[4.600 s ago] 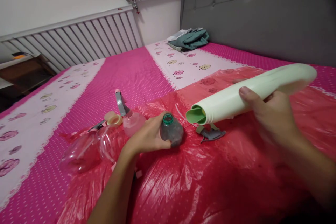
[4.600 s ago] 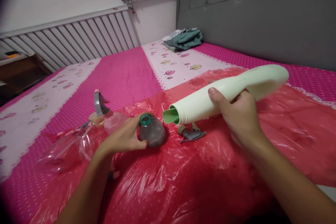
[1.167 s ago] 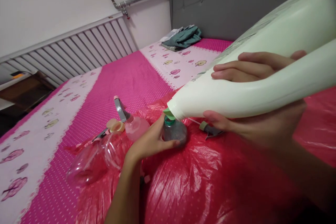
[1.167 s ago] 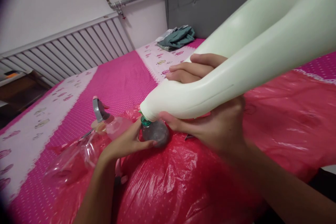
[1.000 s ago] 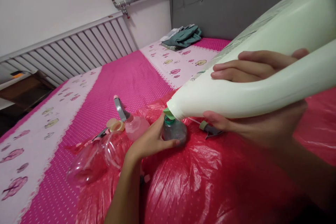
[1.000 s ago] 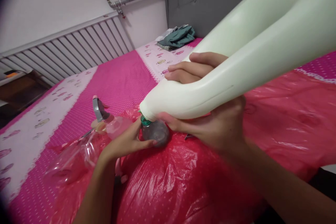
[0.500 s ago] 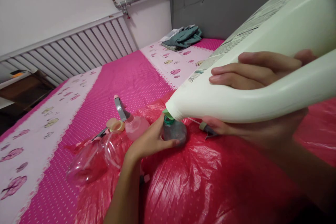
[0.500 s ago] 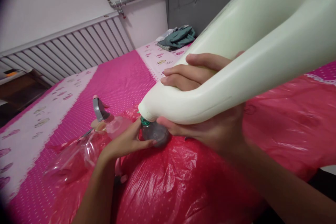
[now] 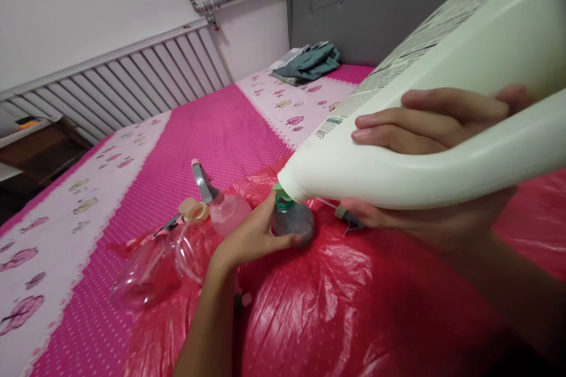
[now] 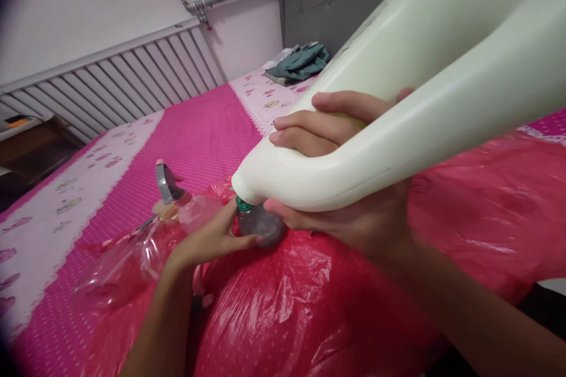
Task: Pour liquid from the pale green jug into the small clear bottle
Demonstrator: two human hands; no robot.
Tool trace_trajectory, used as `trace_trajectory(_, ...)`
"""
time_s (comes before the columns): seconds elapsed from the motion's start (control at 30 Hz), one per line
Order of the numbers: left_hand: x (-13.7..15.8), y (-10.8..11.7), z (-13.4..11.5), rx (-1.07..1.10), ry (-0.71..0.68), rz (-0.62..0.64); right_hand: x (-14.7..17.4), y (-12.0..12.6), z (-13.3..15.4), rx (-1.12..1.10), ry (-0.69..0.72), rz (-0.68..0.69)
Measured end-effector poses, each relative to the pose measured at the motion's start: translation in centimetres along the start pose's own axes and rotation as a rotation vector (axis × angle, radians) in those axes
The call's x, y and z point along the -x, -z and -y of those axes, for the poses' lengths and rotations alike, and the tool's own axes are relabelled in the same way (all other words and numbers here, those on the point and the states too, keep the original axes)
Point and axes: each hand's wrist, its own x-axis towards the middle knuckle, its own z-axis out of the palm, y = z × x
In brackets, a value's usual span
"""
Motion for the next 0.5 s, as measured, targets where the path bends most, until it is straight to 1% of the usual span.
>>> trace_trajectory(0.5, 0.02, 0.07, -0.25, 0.001, -0.001, 0.001, 0.08, -0.09, -0.20, -0.013, 0.014, -0.007)
